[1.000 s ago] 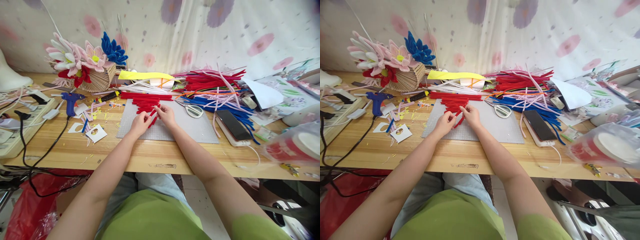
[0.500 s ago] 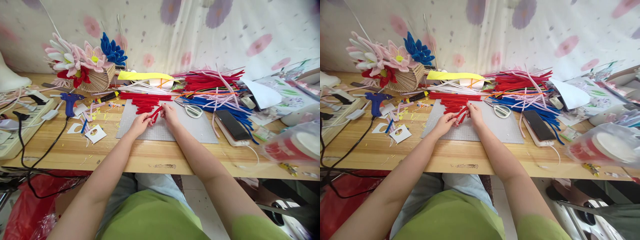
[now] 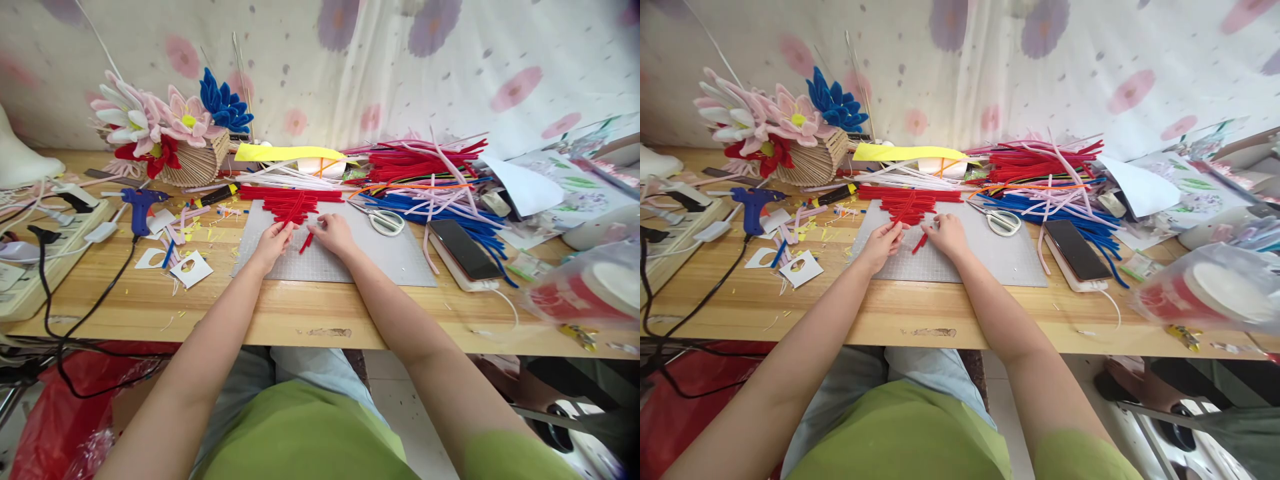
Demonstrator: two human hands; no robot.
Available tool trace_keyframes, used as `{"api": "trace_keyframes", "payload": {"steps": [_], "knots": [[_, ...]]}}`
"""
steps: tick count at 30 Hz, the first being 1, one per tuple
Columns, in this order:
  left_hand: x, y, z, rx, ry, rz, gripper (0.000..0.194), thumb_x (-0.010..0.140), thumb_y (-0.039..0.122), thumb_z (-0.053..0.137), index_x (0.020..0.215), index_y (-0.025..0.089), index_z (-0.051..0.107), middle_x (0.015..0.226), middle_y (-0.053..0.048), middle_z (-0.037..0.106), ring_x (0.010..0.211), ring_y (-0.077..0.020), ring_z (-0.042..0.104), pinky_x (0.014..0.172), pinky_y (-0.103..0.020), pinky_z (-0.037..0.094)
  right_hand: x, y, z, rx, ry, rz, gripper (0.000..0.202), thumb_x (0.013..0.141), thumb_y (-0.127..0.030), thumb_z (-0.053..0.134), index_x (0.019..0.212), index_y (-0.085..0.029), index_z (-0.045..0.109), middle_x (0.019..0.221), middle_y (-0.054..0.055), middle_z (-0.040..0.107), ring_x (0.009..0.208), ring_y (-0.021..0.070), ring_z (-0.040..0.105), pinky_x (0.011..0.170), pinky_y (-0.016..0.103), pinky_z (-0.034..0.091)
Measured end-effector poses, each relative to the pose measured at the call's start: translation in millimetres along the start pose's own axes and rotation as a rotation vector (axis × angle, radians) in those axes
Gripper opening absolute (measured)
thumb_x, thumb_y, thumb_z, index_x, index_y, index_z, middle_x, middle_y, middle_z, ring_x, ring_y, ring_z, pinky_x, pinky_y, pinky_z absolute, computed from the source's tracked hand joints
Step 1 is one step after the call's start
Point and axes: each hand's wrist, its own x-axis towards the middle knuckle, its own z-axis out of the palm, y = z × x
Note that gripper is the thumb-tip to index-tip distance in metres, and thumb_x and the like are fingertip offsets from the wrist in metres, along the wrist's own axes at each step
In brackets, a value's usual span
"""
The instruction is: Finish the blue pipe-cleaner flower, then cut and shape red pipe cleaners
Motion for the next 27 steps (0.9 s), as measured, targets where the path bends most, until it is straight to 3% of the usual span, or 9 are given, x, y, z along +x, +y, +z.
{"api": "trace_keyframes", "payload": {"steps": [2, 4, 7, 9, 14, 16, 19, 22, 27], "knots": [[-0.9, 3.3, -1.2, -0.142, -0.043, -0.038, 0.021, 0.084, 0.034, 0.055, 0.081, 0.015, 0.063, 0.055, 0.006, 0.041, 0.037, -0.0015, 0.025, 0.035, -0.016, 0.016, -2.7, 0.0, 2.8, -0.113, -0.073, -0.053, 0.02, 0.073, -0.035, 0.064, 0.085, -0.018, 0.063, 0.089, 0.008, 0.059, 0.093, 0.0227, 0.054, 0.089, 0.037, 0.04], [-0.6, 5.2, -3.4, -0.266, -0.059, -0.106, 0.022, 0.087, 0.029, 0.05, 0.08, 0.015, 0.064, 0.059, 0.003, 0.049, 0.041, -0.0026, 0.035, 0.038, -0.016, 0.027, -4.9, -2.6, 4.7, -0.126, -0.132, -0.089, 0.012, 0.075, -0.027, 0.059, 0.083, -0.018, 0.064, 0.091, 0.008, 0.059, 0.091, 0.0212, 0.054, 0.087, 0.035, 0.041], [0.7, 6.7, -6.9, -0.393, -0.068, -0.216, 0.029, 0.091, 0.022, 0.04, 0.079, 0.013, 0.066, 0.069, -0.004, 0.06, 0.058, -0.0072, 0.055, 0.055, -0.02, 0.046, -6.3, -6.4, 4.2, -0.055, -0.168, -0.099, 0.017, 0.074, -0.015, 0.051, 0.086, -0.018, 0.063, 0.089, 0.006, 0.061, 0.08, 0.0166, 0.055, 0.078, 0.031, 0.043], [1.5, 7.2, -8.4, -0.433, -0.08, -0.25, 0.034, 0.092, 0.021, 0.036, 0.08, 0.013, 0.067, 0.074, -0.007, 0.064, 0.068, -0.0103, 0.06, 0.066, -0.024, 0.051, -7.0, -7.7, 1.8, -0.007, -0.166, -0.096, 0.023, 0.073, -0.011, 0.048, 0.09, -0.018, 0.062, 0.09, 0.005, 0.062, 0.075, 0.0147, 0.055, 0.075, 0.029, 0.043], [3.2, 5.2, -9.7, -0.44, -0.071, -0.252, 0.026, 0.089, 0.018, 0.043, 0.082, 0.014, 0.068, 0.068, -0.003, 0.061, 0.063, -0.0076, 0.057, 0.068, -0.022, 0.05, -13.2, -13.4, -5.9, -0.106, -0.224, -0.165, 0.031, 0.072, -0.02, 0.056, 0.103, -0.018, 0.06, 0.099, 0.008, 0.06, 0.088, 0.0203, 0.056, 0.082, 0.033, 0.043], [4.2, 2.7, -9.4, -0.397, -0.03, -0.199, 0.017, 0.085, 0.016, 0.051, 0.081, 0.015, 0.068, 0.063, 0.001, 0.057, 0.057, -0.0049, 0.053, 0.061, -0.018, 0.047, -16.2, -16.9, -7.9, -0.195, -0.272, -0.218, 0.031, 0.072, -0.019, 0.056, 0.103, -0.017, 0.06, 0.099, 0.01, 0.059, 0.096, 0.024, 0.054, 0.086, 0.036, 0.042], [5.5, -2.0, -8.5, -0.278, 0.026, -0.079, 0.006, 0.077, 0.016, 0.063, 0.08, 0.015, 0.068, 0.061, 0.003, 0.055, 0.054, -0.0034, 0.048, 0.055, -0.015, 0.041, -16.6, -18.8, -8.6, -0.184, -0.318, -0.241, 0.031, 0.07, -0.009, 0.05, 0.099, -0.017, 0.061, 0.09, 0.008, 0.06, 0.089, 0.0221, 0.055, 0.083, 0.035, 0.042], [6.8, -7.0, -7.4, -0.176, 0.039, -0.005, 0.012, 0.071, 0.019, 0.068, 0.082, 0.016, 0.068, 0.066, 0.003, 0.058, 0.057, -0.0038, 0.048, 0.053, -0.015, 0.04, -10.5, -14.6, -7.5, 0.099, -0.27, -0.156, 0.032, 0.065, -0.005, 0.048, 0.091, -0.018, 0.06, 0.08, 0.002, 0.058, 0.073, 0.0151, 0.053, 0.076, 0.031, 0.043], [7.6, -13.7, -3.7, -0.049, 0.029, 0.057, 0.008, 0.073, 0.02, 0.064, 0.079, 0.015, 0.063, 0.07, 0.002, 0.059, 0.065, -0.0074, 0.055, 0.065, -0.021, 0.049, -0.1, -8.6, -10.0, 0.93, -0.169, 0.142, 0.023, 0.061, -0.018, 0.059, 0.084, -0.02, 0.057, 0.073, -0.004, 0.053, 0.065, 0.009, 0.051, 0.067, 0.025, 0.045]]}}
